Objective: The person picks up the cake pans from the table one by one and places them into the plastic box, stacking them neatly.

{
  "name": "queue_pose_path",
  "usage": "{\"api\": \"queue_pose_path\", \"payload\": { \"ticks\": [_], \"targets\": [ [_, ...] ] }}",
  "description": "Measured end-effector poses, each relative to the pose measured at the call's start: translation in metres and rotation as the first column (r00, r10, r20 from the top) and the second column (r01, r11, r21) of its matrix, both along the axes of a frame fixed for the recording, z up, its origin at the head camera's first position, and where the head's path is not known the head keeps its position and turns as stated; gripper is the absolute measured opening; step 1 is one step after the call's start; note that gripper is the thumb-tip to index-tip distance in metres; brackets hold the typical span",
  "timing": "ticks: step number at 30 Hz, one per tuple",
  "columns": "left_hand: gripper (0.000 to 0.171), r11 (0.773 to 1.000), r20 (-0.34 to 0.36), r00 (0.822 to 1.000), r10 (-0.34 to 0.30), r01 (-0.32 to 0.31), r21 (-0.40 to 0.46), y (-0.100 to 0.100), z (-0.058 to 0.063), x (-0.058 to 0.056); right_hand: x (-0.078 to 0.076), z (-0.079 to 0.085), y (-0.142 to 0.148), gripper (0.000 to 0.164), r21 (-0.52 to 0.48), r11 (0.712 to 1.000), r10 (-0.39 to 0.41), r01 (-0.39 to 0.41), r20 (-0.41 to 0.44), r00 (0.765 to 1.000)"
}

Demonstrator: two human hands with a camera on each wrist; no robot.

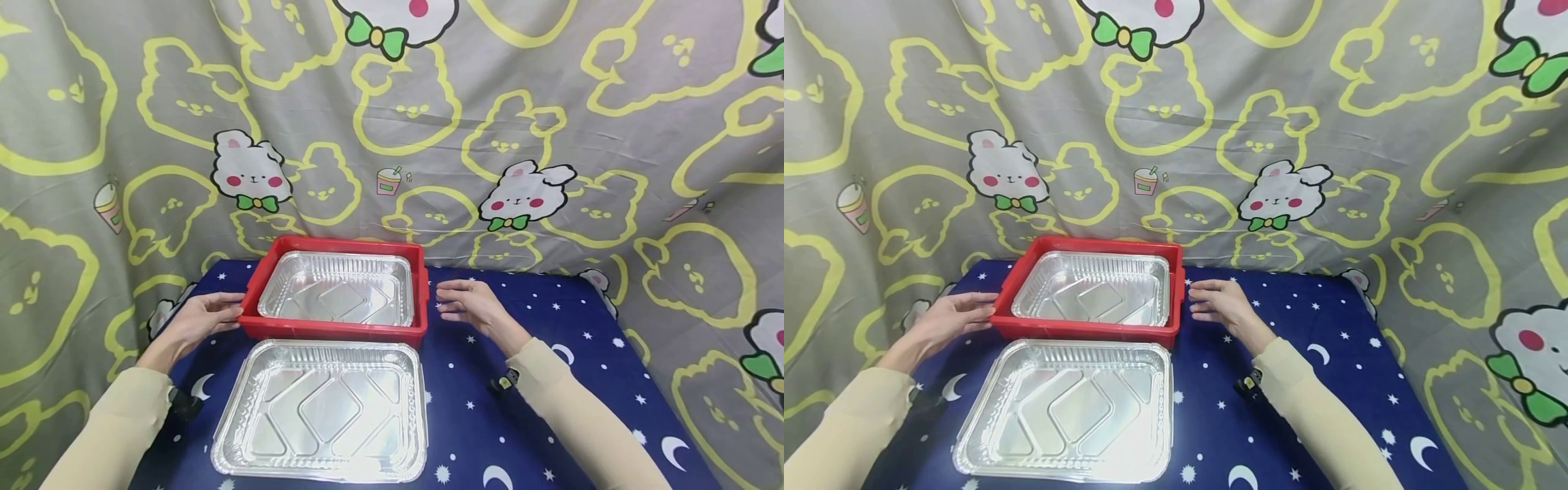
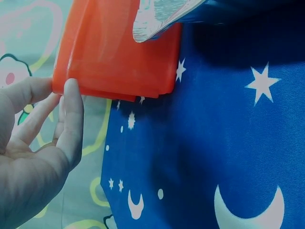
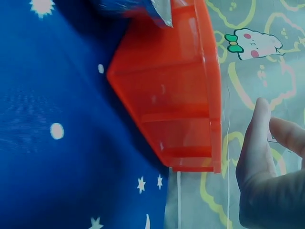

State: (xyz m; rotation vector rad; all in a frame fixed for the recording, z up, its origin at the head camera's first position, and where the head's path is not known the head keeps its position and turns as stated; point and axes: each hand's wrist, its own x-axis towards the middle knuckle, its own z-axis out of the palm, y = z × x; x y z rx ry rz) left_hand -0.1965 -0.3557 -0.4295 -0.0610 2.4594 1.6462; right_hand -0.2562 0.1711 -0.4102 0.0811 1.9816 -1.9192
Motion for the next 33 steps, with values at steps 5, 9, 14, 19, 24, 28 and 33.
{"api": "queue_pose_path", "payload": {
  "ticks": [5, 9, 14, 19, 24, 28, 33],
  "targets": [
    [0.064, 1.0, 0.002, 1.0, 0.001, -0.001, 0.005, 0.0, 0.0, -0.001, 0.013, -0.005, 0.007, 0.051, -0.017, 1.0, 0.006, -0.006, 0.002, 1.0],
    [0.064, 1.0, 0.004, 1.0, -0.001, 0.001, 0.001, 0.0, 0.0, -0.001, 0.024, -0.011, 0.01, 0.049, -0.049, 0.999, 0.006, -0.006, 0.001, 1.0],
    [0.064, 1.0, 0.009, 1.0, 0.004, -0.003, -0.004, 0.0, 0.001, -0.001, 0.039, -0.015, 0.014, 0.047, -0.056, 0.998, 0.02, -0.021, -0.013, 1.0],
    [0.064, 1.0, 0.006, 1.0, -0.002, 0.002, 0.006, 0.001, 0.0, -0.001, 0.053, -0.022, 0.014, 0.05, -0.054, 0.998, 0.033, -0.033, 0.002, 0.999],
    [0.064, 1.0, 0.007, 1.0, -0.004, 0.004, 0.01, 0.001, -0.001, -0.001, 0.067, -0.032, 0.014, 0.052, -0.049, 0.998, 0.049, -0.048, 0.019, 0.999],
    [0.065, 1.0, 0.009, 1.0, -0.001, 0.001, 0.008, 0.0, -0.001, -0.002, 0.077, -0.042, 0.012, 0.054, -0.038, 0.998, 0.06, -0.059, 0.032, 0.998],
    [0.065, 1.0, 0.009, 1.0, -0.004, 0.004, -0.003, -0.001, -0.001, 0.0, 0.09, -0.053, 0.007, 0.054, -0.038, 0.997, 0.069, -0.067, 0.048, 0.996]
  ]
}}
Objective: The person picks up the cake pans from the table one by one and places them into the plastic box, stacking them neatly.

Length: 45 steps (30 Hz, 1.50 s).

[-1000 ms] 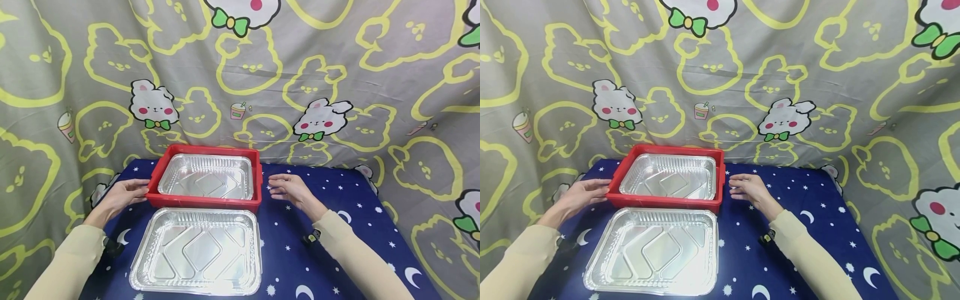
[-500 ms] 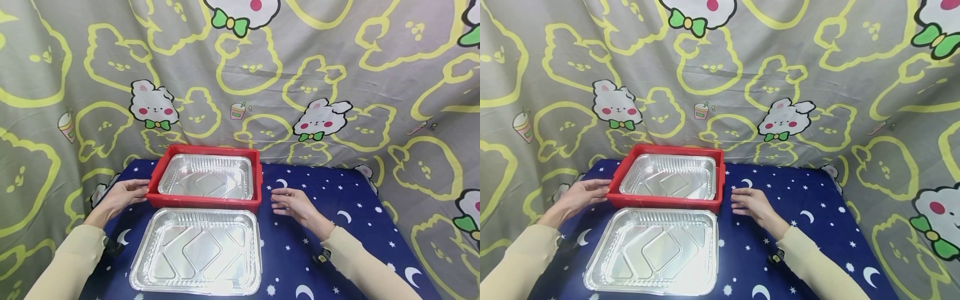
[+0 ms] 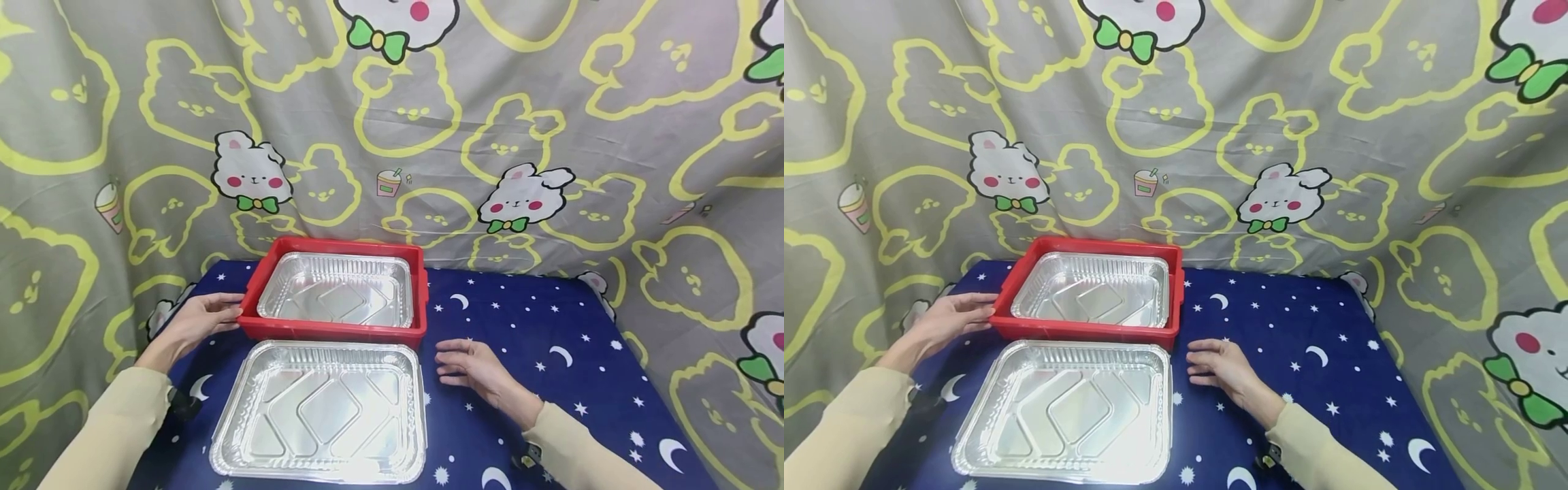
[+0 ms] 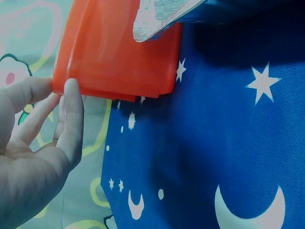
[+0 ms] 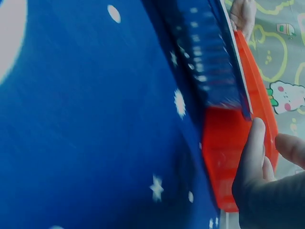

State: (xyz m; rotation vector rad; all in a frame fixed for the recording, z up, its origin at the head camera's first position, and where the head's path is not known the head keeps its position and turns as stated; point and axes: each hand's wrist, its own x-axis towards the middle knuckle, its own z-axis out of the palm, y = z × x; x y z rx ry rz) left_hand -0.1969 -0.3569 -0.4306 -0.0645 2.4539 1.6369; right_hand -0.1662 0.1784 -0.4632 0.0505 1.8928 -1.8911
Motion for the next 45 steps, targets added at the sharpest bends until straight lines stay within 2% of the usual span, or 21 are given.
{"api": "queue_pose_path", "payload": {
  "ticks": [11, 22, 35, 45],
  "targets": [
    [0.065, 1.0, -0.005, 1.0, -0.003, 0.003, -0.005, 0.001, 0.001, 0.001, 0.02, -0.014, -0.011, 0.056, -0.013, 1.0, -0.007, 0.007, 0.037, 0.999],
    [0.065, 1.0, -0.001, 1.0, 0.008, -0.008, -0.005, 0.001, 0.001, 0.002, 0.036, -0.025, -0.03, 0.051, -0.052, 0.998, 0.021, -0.018, 0.06, 0.998],
    [0.065, 1.0, 0.002, 1.0, 0.003, -0.003, -0.007, 0.0, 0.0, 0.002, 0.044, -0.028, -0.043, 0.055, -0.049, 0.998, 0.033, -0.029, 0.066, 0.997],
    [0.064, 1.0, 0.003, 1.0, 0.004, -0.004, -0.009, -0.001, -0.001, 0.001, 0.043, -0.029, -0.042, 0.05, -0.058, 0.997, 0.048, -0.045, 0.058, 0.997]
  ]
}}
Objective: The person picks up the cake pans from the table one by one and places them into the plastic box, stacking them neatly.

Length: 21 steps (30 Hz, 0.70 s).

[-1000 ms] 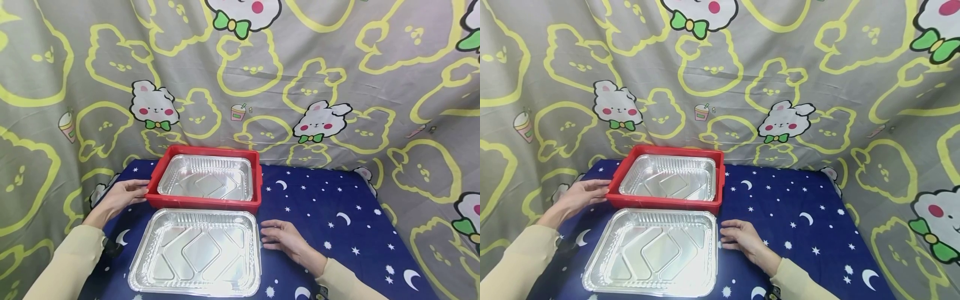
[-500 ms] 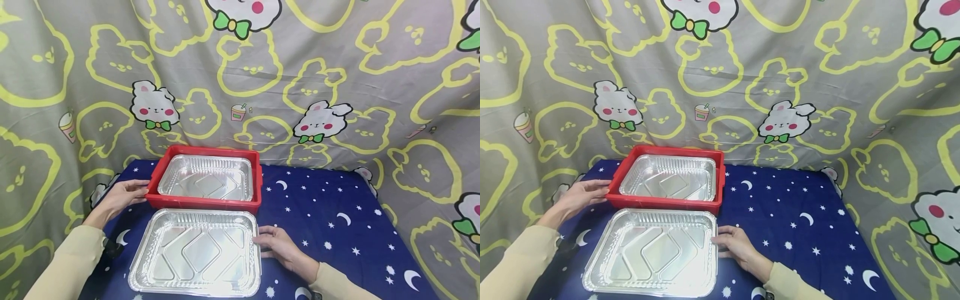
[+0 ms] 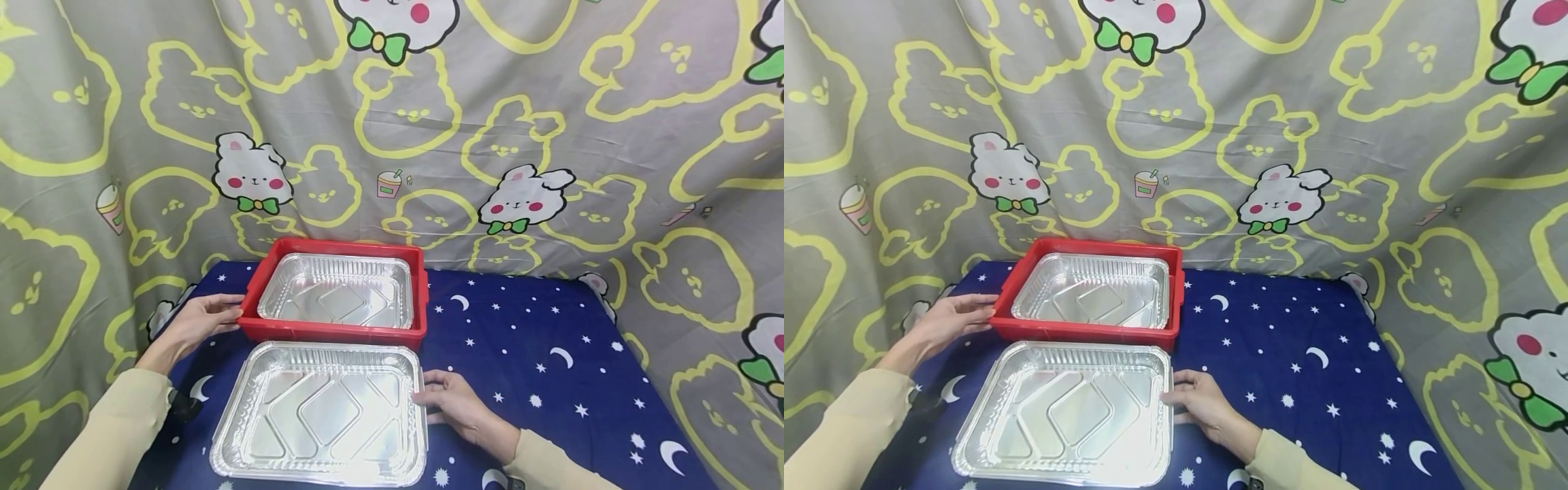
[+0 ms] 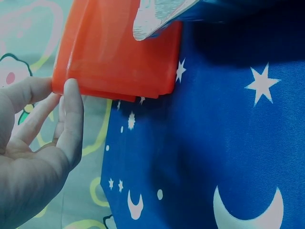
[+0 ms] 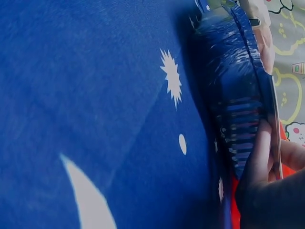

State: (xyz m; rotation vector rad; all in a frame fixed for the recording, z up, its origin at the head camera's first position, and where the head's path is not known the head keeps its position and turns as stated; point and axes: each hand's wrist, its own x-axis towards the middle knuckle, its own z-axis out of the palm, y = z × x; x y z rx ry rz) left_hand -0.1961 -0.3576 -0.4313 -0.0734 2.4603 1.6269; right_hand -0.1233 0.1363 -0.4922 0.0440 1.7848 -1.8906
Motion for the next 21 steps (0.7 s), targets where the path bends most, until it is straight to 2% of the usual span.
{"api": "queue_pose_path", "payload": {
  "ticks": [13, 21],
  "targets": [
    [0.065, 1.0, -0.002, 1.0, 0.001, -0.001, 0.017, 0.002, 0.001, 0.0, 0.004, 0.005, 0.017, 0.044, -0.05, 0.996, 0.069, -0.07, -0.023, 0.997],
    [0.066, 1.0, -0.007, 1.0, 0.001, -0.001, -0.002, -0.001, -0.002, -0.001, 0.004, 0.007, 0.032, 0.047, -0.067, 0.989, 0.128, -0.129, -0.03, 0.991]
  ]
}}
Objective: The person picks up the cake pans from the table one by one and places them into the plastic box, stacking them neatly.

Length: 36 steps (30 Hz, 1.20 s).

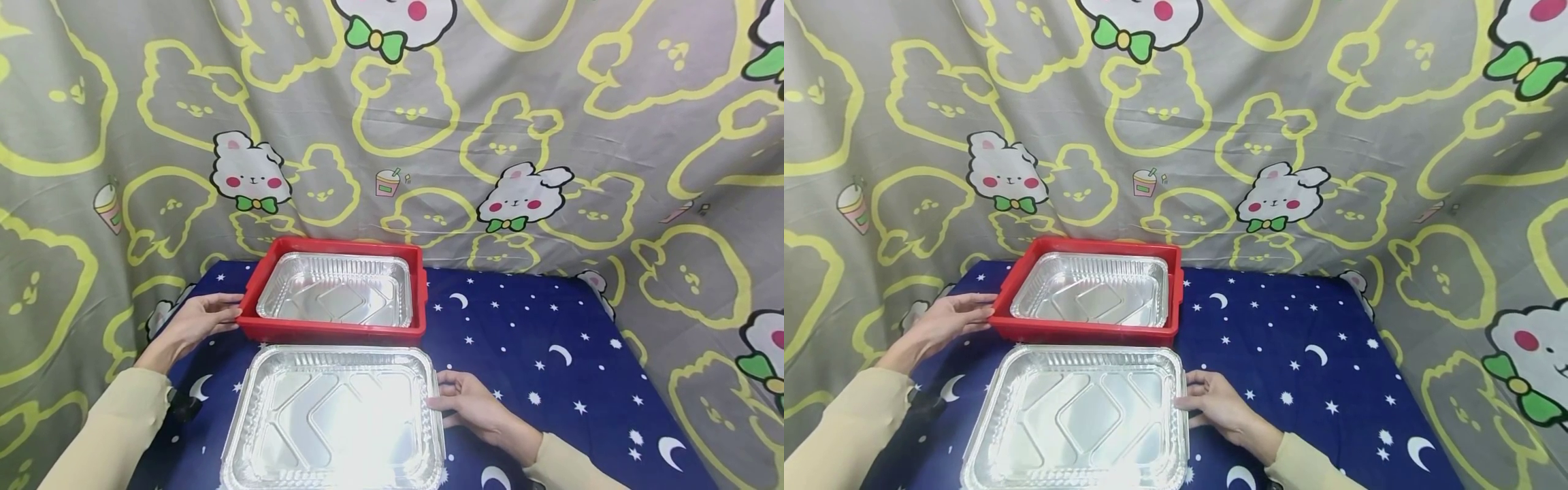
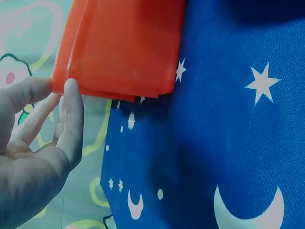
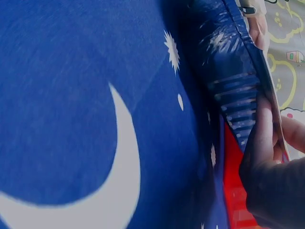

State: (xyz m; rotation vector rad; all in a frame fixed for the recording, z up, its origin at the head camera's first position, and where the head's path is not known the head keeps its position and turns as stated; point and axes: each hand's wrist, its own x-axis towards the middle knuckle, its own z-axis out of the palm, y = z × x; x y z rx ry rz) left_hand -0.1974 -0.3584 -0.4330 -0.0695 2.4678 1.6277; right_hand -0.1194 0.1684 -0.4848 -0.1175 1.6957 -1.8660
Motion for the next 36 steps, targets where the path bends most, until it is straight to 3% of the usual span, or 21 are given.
{"api": "queue_pose_path", "payload": {
  "ticks": [14, 21, 36],
  "targets": [
    [0.066, 1.0, 0.0, 1.0, -0.003, 0.003, 0.017, 0.001, 0.003, 0.0, -0.002, 0.009, 0.027, 0.045, -0.029, 0.996, 0.088, -0.089, -0.056, 0.995],
    [0.066, 1.0, 0.005, 1.0, -0.003, 0.003, 0.009, 0.001, 0.003, 0.001, -0.003, 0.014, 0.041, 0.034, -0.049, 0.993, 0.099, -0.103, -0.087, 0.991],
    [0.065, 1.0, 0.011, 1.0, 0.002, -0.002, -0.016, 0.002, 0.004, 0.001, -0.015, 0.033, 0.062, 0.025, -0.093, 0.991, 0.084, -0.098, -0.147, 0.986]
  ]
}}
